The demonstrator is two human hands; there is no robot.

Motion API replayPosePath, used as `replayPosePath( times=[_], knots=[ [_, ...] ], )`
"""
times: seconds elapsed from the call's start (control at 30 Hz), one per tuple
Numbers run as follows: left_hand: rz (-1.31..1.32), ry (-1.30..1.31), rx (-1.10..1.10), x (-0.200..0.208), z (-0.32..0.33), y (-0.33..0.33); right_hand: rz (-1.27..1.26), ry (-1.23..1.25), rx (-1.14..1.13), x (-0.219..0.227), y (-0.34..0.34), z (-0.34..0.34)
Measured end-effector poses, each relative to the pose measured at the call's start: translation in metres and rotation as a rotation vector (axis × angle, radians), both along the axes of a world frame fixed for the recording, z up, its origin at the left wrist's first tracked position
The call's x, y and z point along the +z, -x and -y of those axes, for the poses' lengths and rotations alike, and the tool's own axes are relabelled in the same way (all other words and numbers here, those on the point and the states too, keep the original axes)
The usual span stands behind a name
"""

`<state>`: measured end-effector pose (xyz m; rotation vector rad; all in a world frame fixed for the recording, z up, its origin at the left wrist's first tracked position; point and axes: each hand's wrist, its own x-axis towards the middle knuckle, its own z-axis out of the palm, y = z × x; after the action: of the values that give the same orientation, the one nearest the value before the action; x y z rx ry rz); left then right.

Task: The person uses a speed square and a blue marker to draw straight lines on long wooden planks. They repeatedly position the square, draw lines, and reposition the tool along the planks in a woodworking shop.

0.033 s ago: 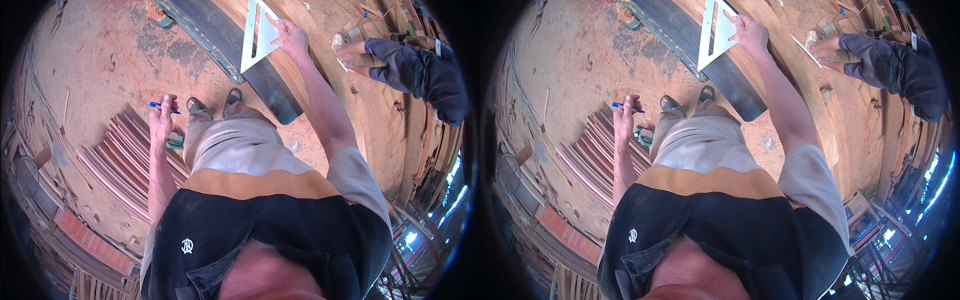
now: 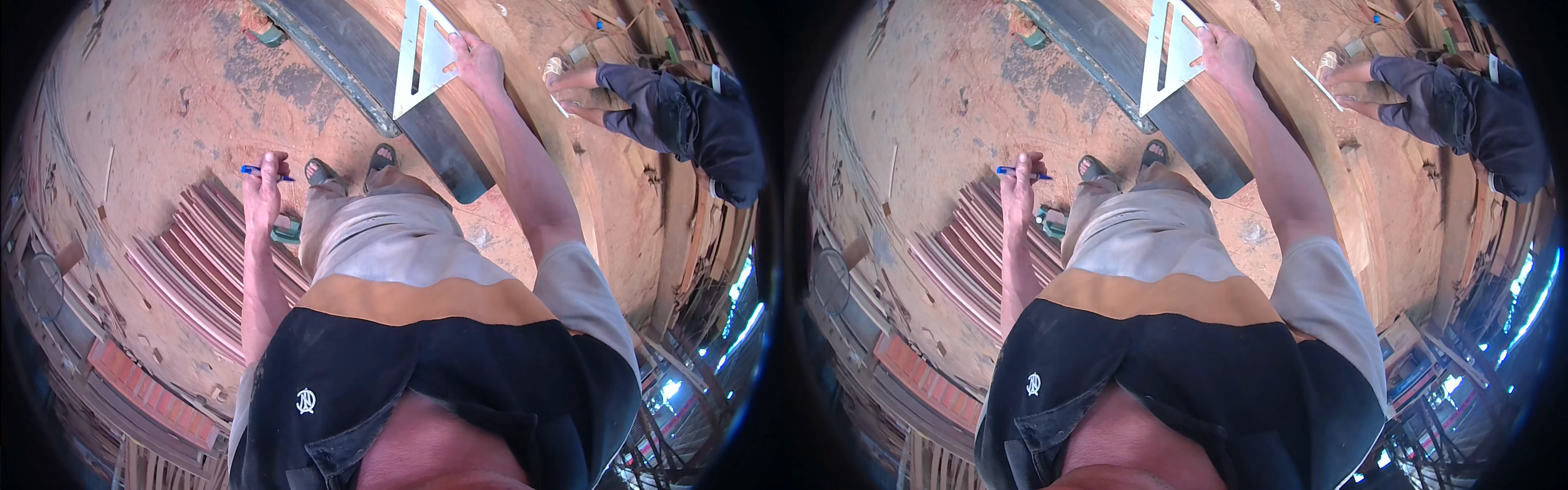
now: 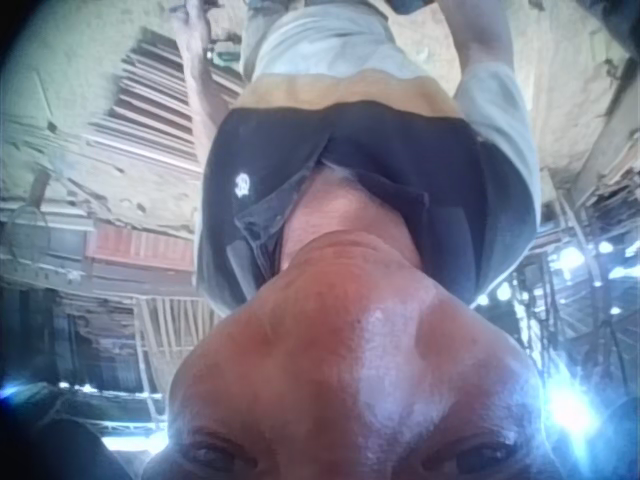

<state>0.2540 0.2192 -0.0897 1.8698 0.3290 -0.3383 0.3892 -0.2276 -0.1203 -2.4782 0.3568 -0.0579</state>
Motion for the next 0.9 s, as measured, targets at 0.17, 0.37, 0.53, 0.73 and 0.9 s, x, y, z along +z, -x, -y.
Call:
replayPosePath(
  times=[0.17,0.37,0.53,0.73,0.9],
  knots=[
    [0.009,-0.041,0.050,0.013,0.015,-0.024,0.023,0.008,-0.010,-0.004,-0.008,-0.003],
    [0.072,0.010,0.026,0.035,0.042,-0.042,0.019,0.056,0.003,0.002,-0.005,-0.004],
    [0.263,0.109,-0.101,0.042,0.111,-0.091,-0.007,0.075,0.005,0.008,-0.005,-0.006],
    [0.485,-0.119,-0.289,0.044,0.192,-0.161,0.007,0.041,-0.002,0.007,-0.005,-0.008],
    [0.509,-0.229,-0.373,0.040,0.214,-0.182,0.039,-0.005,0.021,0.002,-0.002,-0.005]
  ],
)
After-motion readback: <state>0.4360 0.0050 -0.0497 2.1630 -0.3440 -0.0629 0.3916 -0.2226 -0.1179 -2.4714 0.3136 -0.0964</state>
